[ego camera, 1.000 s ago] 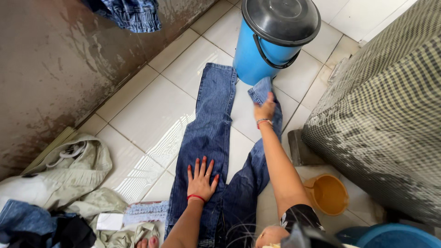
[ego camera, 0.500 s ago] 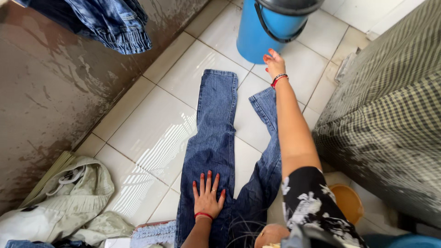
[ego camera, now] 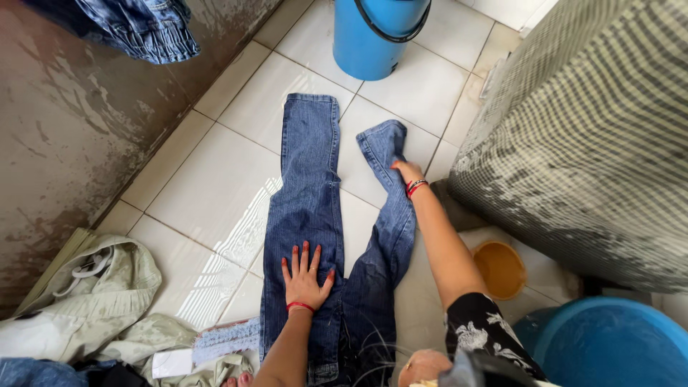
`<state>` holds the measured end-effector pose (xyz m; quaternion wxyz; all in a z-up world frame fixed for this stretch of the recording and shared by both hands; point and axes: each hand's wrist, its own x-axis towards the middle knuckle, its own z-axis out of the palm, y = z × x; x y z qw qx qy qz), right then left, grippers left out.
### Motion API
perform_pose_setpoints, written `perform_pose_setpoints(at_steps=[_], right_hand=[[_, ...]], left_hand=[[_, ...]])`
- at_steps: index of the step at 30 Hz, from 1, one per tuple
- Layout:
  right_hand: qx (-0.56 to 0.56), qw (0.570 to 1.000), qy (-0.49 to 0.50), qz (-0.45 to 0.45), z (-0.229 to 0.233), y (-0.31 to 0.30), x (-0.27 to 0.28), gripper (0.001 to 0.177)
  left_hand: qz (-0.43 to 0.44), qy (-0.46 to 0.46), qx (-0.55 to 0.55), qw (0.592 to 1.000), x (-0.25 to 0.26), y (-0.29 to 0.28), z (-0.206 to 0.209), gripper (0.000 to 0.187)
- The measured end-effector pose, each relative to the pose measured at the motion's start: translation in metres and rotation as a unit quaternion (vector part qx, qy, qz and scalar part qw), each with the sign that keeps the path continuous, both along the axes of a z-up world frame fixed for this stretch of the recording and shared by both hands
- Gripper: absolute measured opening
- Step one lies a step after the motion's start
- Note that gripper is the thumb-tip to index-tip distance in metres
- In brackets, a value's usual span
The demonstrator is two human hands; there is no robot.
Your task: The person washes a pair of jeans by hand on the floor, applying soap and scrubbing the wet fabric with a brush.
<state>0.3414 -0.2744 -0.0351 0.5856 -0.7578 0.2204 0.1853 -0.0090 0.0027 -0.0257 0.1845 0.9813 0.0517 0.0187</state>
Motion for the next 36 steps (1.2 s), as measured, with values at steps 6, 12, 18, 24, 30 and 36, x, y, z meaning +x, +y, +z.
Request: perform_pose_setpoints(at_steps=[6, 12, 18, 24, 30, 36], right_hand=[[0.231, 0.943, -0.214, 0.111, 0.139, 0.031, -0.097, 0.075], [0.338, 0.911, -0.181, 0.153, 0.250, 0.032, -0.199, 0.052], [0.121, 0.887, -0.407, 0.182, 0.289, -0.020, -0.177, 0.023], [0.069, 0.870, -0.464, 0.153, 0.364, -0.040, -0.152, 0.030], [0.031, 0.884, -0.467, -0.011, 0.355, -0.026, -0.178, 0.030], [-0.070, 0.848, -0.513, 0.113, 0.258, -0.010, -0.292, 0.027]], left_hand=[[0.046, 0.068, -0.075, 0.994, 0.018, 0.004, -0.035, 0.062], [-0.022, 0.094, -0.700, 0.708, 0.137, -0.004, 0.076, 0.074], [-0.100, -0.241, -0.607, 0.751, 0.187, 0.000, 0.271, 0.022], [-0.272, -0.292, -0.538, 0.743, 0.209, -0.010, 0.374, 0.018], [-0.249, -0.216, -0.580, 0.745, 0.218, -0.024, 0.347, 0.016], [-0.213, -0.255, -0.620, 0.711, 0.237, -0.039, 0.333, 0.019]])
